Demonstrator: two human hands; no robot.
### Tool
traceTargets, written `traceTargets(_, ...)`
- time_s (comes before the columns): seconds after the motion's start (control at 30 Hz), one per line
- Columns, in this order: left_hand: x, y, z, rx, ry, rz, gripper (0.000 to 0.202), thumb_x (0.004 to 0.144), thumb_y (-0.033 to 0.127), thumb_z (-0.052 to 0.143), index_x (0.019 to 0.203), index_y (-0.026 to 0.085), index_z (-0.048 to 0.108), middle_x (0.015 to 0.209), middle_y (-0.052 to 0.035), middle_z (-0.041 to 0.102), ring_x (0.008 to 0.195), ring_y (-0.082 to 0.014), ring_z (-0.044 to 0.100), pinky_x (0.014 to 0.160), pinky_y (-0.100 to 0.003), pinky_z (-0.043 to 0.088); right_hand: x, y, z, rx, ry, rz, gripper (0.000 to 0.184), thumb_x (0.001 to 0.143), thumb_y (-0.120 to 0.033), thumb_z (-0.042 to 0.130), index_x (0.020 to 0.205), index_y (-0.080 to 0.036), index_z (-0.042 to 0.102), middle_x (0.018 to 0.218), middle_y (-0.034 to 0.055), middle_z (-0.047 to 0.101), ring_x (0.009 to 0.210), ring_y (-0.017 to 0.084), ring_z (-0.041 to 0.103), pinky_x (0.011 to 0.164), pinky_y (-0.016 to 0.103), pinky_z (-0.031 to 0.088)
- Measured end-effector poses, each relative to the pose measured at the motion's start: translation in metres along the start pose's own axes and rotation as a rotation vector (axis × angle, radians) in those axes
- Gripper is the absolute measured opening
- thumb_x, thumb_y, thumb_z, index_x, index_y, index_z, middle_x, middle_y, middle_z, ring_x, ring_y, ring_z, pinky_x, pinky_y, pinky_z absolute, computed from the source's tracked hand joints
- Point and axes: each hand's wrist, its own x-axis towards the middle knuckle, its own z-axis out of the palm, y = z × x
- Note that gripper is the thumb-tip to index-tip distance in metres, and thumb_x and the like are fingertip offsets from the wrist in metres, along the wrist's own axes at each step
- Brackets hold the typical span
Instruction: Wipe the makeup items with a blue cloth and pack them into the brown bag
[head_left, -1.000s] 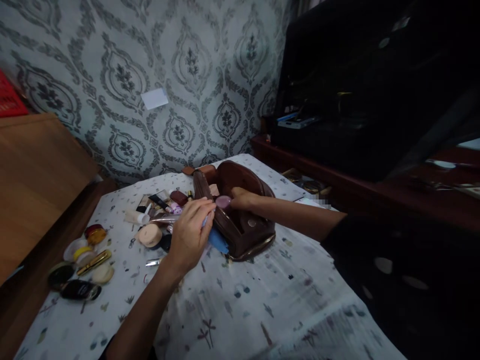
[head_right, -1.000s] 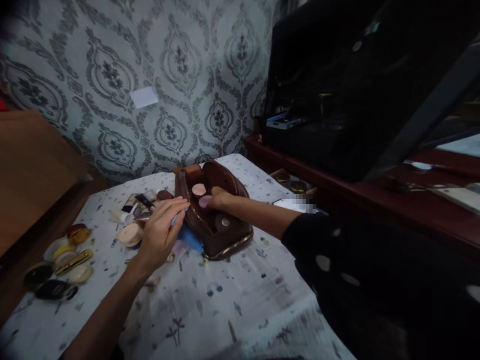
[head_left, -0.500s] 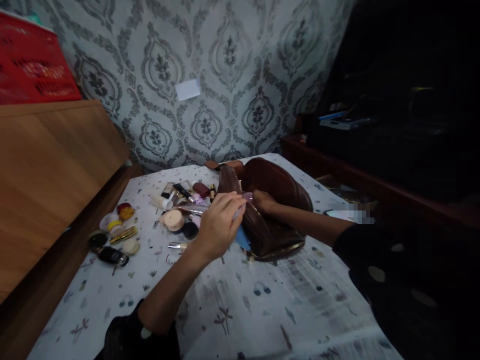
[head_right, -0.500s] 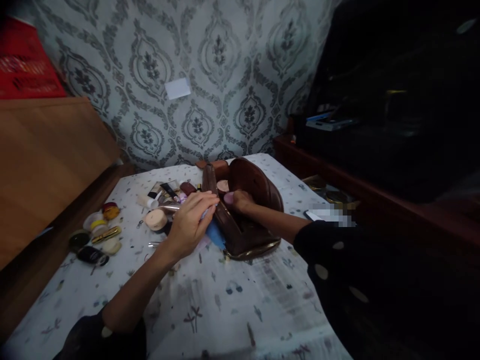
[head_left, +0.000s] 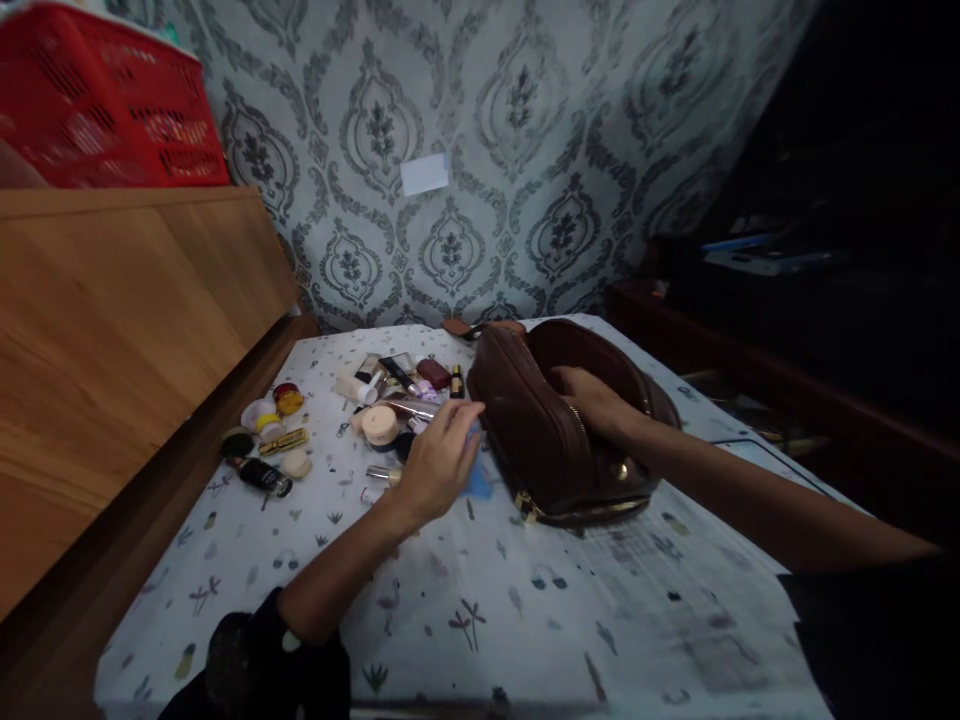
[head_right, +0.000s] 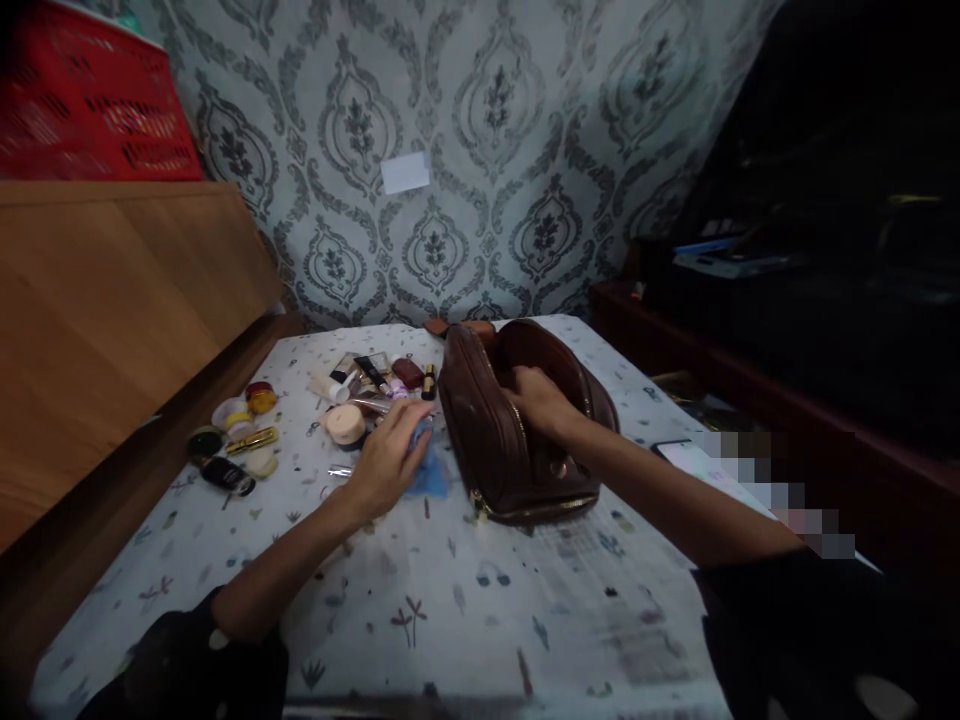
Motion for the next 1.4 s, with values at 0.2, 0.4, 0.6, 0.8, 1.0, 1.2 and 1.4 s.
traceTargets(0.2,-0.04,-0.037,-0.002,0.158,-0.214,0.031,0.02,0.099,0.024,0.046,0.109,0.018,0.063,0.109,-0.0103,0.064,0.102,-0.0239,0.063,0.085,-0.038,0.057,-0.039,-0.01,-0.021,0.29,-0.279,0.0,0.032,0.09,-0.043,0.058,0.09,-0.017,0.077,0.073,0.0033,0.075,0.075,0.023,0.071,0.064,0.028,0.055)
traceTargets(0.4,-0.053,-0.042,-0.007,0.184,-0.25,0.043,0.021,0.097,0.02,0.048,0.112,0.018,0.062,0.116,-0.0104,0.063,0.106,-0.0246,0.06,0.088,-0.04,0.056,-0.087,-0.02,-0.017,0.156,0.257,-0.234,0.029,0.092,-0.032,0.053,0.111,-0.02,0.071,0.103,0.0118,0.074,0.092,0.026,0.071,0.076,0.037,0.058)
traceTargets(0.6,-0.053,-0.045,-0.007,0.165,-0.25,-0.068,0.031,0.089,0.006,0.046,0.11,0.02,0.062,0.105,-0.008,0.066,0.099,-0.0224,0.064,0.087,-0.037,0.056,-0.127,-0.045,0.034,0.069,0.469,-0.782,0.024,0.094,-0.013,0.054,0.112,-0.024,0.065,0.119,0.0122,0.067,0.11,0.023,0.067,0.094,0.038,0.056)
traceTargets(0.8,-0.045,-0.046,-0.031,0.27,-0.143,-0.279,0.026,0.101,0.024,0.038,0.113,0.021,0.061,0.098,-0.0073,0.073,0.088,-0.0223,0.069,0.073,-0.032,0.052,-0.107,-0.048,0.107,0.248,0.111,-0.756,0.025,0.094,-0.013,0.048,0.112,-0.021,0.064,0.116,0.0121,0.067,0.108,0.023,0.067,0.094,0.04,0.057)
traceTargets(1.0,-0.039,-0.077,-0.069,0.514,0.012,-0.607,0.027,0.102,0.037,0.042,0.104,0.022,0.064,0.079,-0.006,0.072,0.077,-0.024,0.069,0.068,-0.03,0.042,-0.075,-0.059,0.152,0.302,-0.03,-0.562,0.025,0.089,-0.016,0.049,0.11,-0.019,0.064,0.109,0.0106,0.067,0.102,0.024,0.066,0.087,0.041,0.058)
traceTargets(1.2,-0.048,-0.121,-0.092,0.585,0.135,-0.676,0.028,0.102,0.039,0.043,0.099,0.019,0.062,0.092,-0.0099,0.07,0.089,-0.0247,0.066,0.078,-0.033,0.044,-0.079,-0.056,0.178,0.281,0.041,-0.721,0.025,0.093,-0.017,0.046,0.109,-0.02,0.065,0.123,0.0155,0.063,0.116,0.026,0.063,0.095,0.046,0.056)
traceTargets(1.4,-0.054,-0.147,-0.102,0.616,0.216,-0.707,0.016,0.094,0.026,0.055,0.107,0.017,0.058,0.112,-0.0134,0.062,0.108,-0.0276,0.06,0.094,-0.039,0.046,-0.093,-0.054,0.174,0.132,0.017,-0.98,0.022,0.093,-0.023,0.057,0.112,-0.02,0.068,0.127,0.0163,0.065,0.126,0.031,0.056,0.102,0.054,0.05)
